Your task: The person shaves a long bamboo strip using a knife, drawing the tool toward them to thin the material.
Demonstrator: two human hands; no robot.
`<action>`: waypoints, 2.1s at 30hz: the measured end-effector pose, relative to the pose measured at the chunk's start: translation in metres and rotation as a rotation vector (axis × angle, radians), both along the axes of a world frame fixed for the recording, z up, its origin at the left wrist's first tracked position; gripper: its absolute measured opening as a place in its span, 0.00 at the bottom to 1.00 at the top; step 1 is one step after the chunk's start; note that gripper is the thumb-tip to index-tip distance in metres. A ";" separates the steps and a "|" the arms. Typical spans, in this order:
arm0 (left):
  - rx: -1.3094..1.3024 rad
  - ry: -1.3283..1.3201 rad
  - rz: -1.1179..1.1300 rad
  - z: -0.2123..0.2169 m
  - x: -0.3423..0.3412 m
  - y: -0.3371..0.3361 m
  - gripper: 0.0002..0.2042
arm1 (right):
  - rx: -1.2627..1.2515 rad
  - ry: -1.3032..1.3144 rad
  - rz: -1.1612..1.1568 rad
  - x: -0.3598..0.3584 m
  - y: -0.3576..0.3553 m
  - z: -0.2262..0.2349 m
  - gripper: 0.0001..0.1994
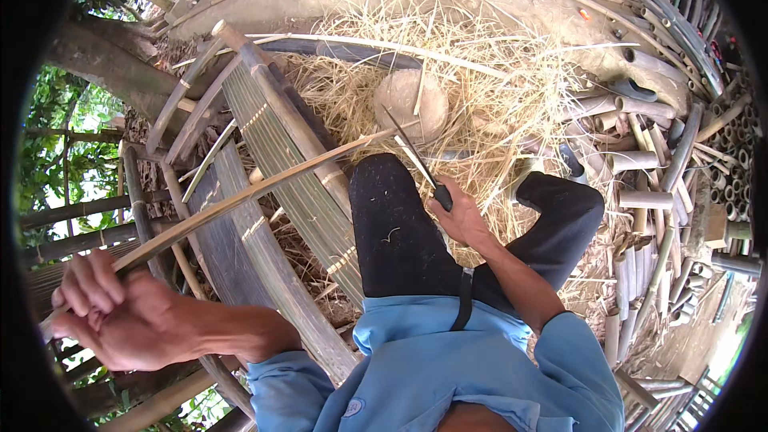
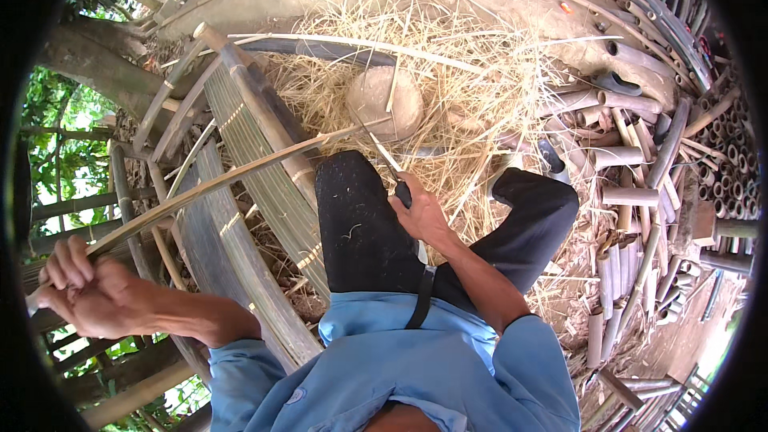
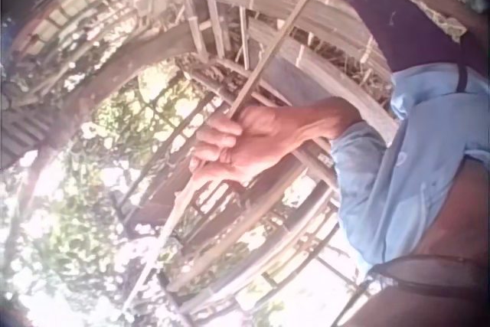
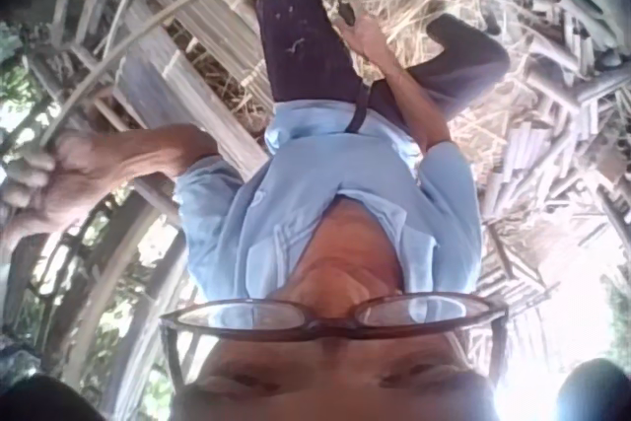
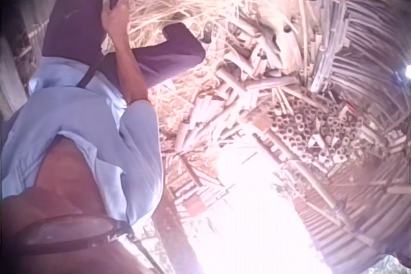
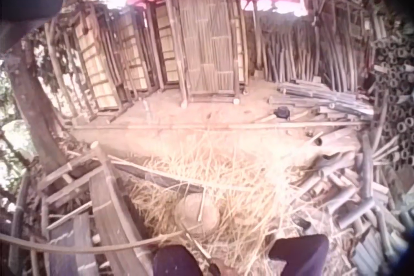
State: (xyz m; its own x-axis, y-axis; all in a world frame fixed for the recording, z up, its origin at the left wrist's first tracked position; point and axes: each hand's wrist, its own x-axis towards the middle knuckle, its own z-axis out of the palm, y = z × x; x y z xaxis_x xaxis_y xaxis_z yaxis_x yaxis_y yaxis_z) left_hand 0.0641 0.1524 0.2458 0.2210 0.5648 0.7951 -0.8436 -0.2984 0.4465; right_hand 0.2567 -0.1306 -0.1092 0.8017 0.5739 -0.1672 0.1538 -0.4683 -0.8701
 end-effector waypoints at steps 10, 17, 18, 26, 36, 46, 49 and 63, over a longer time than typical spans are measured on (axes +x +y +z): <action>-0.183 0.023 0.207 -0.106 0.098 -0.050 0.26 | 0.009 -0.157 0.047 0.002 0.016 0.032 0.23; -0.156 0.027 0.217 -0.112 0.093 -0.072 0.26 | 0.169 -0.172 0.177 -0.012 0.050 0.140 0.22; -0.148 0.026 0.184 -0.114 0.093 -0.074 0.26 | 0.285 -0.311 0.182 -0.015 0.052 0.149 0.22; -0.138 0.066 0.261 -0.108 0.089 -0.081 0.25 | 0.218 -0.285 0.241 -0.019 0.066 0.134 0.19; -0.139 0.090 0.287 -0.107 0.087 -0.078 0.25 | 0.227 -0.381 0.224 -0.017 0.075 0.121 0.17; -0.168 0.083 0.395 -0.101 0.092 -0.061 0.24 | 0.215 -0.546 0.343 -0.019 0.076 0.128 0.10; -0.189 0.110 0.451 -0.109 0.093 -0.062 0.24 | 0.241 -0.589 0.332 -0.014 0.077 0.108 0.13; -0.035 0.137 0.189 -0.104 0.087 -0.027 0.21 | -0.126 -0.213 0.208 0.073 0.090 -0.009 0.13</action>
